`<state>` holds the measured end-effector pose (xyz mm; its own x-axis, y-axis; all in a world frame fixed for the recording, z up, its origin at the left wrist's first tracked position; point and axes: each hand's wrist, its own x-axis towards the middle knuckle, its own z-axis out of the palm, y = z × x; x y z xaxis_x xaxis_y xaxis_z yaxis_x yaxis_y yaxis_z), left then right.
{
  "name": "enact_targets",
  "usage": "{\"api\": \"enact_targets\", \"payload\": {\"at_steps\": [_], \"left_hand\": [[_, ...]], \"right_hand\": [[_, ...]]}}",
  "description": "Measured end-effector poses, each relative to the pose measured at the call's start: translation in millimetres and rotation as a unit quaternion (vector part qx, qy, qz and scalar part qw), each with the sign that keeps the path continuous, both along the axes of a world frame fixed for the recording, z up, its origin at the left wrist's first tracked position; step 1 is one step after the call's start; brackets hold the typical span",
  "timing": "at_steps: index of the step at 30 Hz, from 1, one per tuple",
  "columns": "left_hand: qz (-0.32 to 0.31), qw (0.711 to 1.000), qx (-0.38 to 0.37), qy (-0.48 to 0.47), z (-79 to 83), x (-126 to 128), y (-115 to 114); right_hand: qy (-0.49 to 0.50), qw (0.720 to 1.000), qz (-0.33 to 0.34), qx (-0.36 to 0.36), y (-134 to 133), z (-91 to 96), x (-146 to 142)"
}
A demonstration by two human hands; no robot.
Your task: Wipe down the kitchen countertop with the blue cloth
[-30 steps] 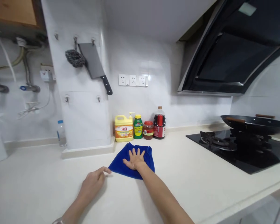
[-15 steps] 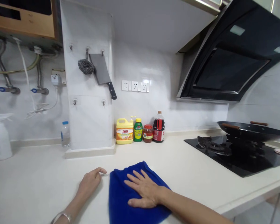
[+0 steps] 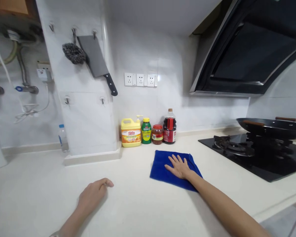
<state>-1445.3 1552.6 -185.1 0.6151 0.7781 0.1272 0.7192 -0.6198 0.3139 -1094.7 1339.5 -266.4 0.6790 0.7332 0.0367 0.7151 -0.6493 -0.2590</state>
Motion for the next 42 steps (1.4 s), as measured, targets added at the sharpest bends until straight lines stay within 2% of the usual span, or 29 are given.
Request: {"api": "enact_targets", "payload": {"at_steps": [4,7,15,21,25,30,35,42], "left_hand": [[0.003,1.000,0.004,0.001,-2.7,2.7,2.4],[0.003,1.000,0.004,0.005,-2.5,3.3,1.8],[0.016,1.000,-0.001,0.013,-2.0,3.2,2.0],[0.021,1.000,0.004,0.016,2.3,4.7,-0.1],[0.015,1.000,-0.004,0.010,2.4,3.7,-0.2],[0.001,0.998,-0.009,-0.059,1.6,0.8,2.6],[-0.021,0.990,-0.003,-0.138,0.7,-4.3,5.5],[-0.050,0.989,0.004,-0.140,-0.7,-7.0,8.4]], "right_hand": [[0.020,0.997,-0.069,-0.021,50.4,13.3,6.7],[0.032,0.997,-0.059,-0.026,85.1,23.9,-2.1],[0.029,0.995,0.097,-0.005,157.5,46.4,-58.5],[0.019,0.973,0.227,0.046,179.6,51.6,-95.7],[0.018,0.958,0.282,0.055,172.7,51.4,-104.4],[0.009,0.946,0.319,0.058,145.2,50.4,-120.5],[-0.004,0.929,0.366,0.061,99.2,47.2,-152.8],[0.012,0.907,0.413,0.085,18.7,38.8,-192.4]]}}
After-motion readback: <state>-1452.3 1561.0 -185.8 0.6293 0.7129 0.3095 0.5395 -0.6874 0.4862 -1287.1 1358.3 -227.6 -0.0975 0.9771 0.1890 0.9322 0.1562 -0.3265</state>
